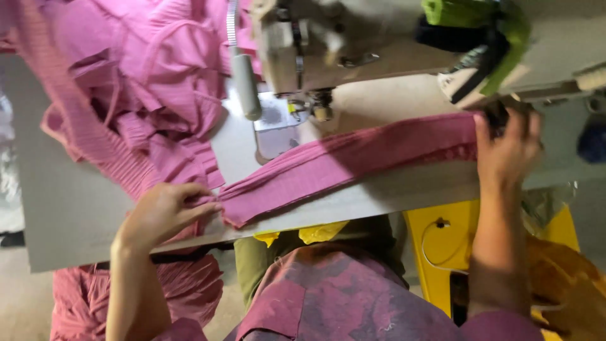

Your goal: Trimming the excess material from a pink ruffled fabric strip using hand snips at a sewing workstation.

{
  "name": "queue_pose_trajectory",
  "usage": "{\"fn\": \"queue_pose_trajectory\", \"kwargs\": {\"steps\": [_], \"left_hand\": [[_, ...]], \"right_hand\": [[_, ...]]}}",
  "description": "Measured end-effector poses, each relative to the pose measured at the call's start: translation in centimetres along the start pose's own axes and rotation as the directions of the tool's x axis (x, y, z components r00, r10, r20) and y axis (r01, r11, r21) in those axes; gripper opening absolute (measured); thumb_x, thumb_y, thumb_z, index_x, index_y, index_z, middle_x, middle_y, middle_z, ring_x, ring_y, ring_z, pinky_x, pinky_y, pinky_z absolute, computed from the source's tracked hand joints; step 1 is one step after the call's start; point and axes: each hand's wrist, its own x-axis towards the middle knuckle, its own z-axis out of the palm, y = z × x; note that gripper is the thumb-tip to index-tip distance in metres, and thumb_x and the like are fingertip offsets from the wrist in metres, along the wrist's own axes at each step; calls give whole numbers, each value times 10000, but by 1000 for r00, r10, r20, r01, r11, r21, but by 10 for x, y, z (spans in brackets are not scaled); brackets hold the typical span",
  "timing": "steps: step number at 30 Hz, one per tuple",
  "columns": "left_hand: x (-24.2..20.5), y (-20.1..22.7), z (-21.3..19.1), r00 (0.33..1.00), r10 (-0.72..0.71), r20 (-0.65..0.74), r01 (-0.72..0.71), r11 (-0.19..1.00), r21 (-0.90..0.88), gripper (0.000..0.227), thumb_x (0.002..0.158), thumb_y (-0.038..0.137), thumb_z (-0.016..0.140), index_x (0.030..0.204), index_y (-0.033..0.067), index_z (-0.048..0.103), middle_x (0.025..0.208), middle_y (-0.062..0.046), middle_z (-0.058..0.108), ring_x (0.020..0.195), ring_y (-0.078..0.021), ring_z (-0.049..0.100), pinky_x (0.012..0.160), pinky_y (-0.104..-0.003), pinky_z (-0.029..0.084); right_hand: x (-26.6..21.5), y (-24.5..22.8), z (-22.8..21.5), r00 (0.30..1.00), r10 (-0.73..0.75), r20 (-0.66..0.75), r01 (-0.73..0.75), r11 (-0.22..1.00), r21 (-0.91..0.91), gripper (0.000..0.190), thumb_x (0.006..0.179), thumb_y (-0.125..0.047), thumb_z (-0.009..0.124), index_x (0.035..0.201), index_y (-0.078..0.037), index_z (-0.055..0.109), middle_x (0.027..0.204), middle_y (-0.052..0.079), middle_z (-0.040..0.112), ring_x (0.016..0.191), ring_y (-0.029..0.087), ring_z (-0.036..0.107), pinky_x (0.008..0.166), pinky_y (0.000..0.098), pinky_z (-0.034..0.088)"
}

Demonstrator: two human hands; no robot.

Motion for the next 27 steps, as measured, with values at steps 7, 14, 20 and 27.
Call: {"fn": "queue_pose_trajectory", "kwargs": {"steps": [7,14,20,27], "left_hand": [[-14,1,-2,965,111,-239,-123,992,-35,191,808,282,563,877,126,650,801,-46,636,728,-227,604,640,-334,456],[-28,9,-4,939,143,-312,-187,975,-118,159,836,272,555,841,145,650,714,-66,612,710,-256,613,610,-334,472],[-33,10,-2,923,150,-354,-222,960,-172,119,824,232,573,817,152,661,682,-33,622,667,-223,617,587,-311,472],[-38,23,-12,916,159,-368,-288,899,-329,129,776,162,625,894,119,657,666,-84,635,628,-233,639,558,-323,483]], "right_hand": [[15,-186,-58,813,344,470,-557,224,799,242,979,-216,372,791,-94,461,645,11,492,563,95,484,603,204,429],[4,-293,-60,-45,-712,701,-884,-299,-360,435,889,-481,382,893,-56,476,534,21,345,348,91,345,230,156,250],[9,-313,-59,-70,-685,725,-927,-224,-301,454,880,-495,395,932,-49,461,540,31,360,348,82,325,247,170,242],[-16,-303,-34,354,-498,792,-923,-321,210,334,894,-311,426,785,-7,506,430,92,381,289,108,324,228,185,237]]}}
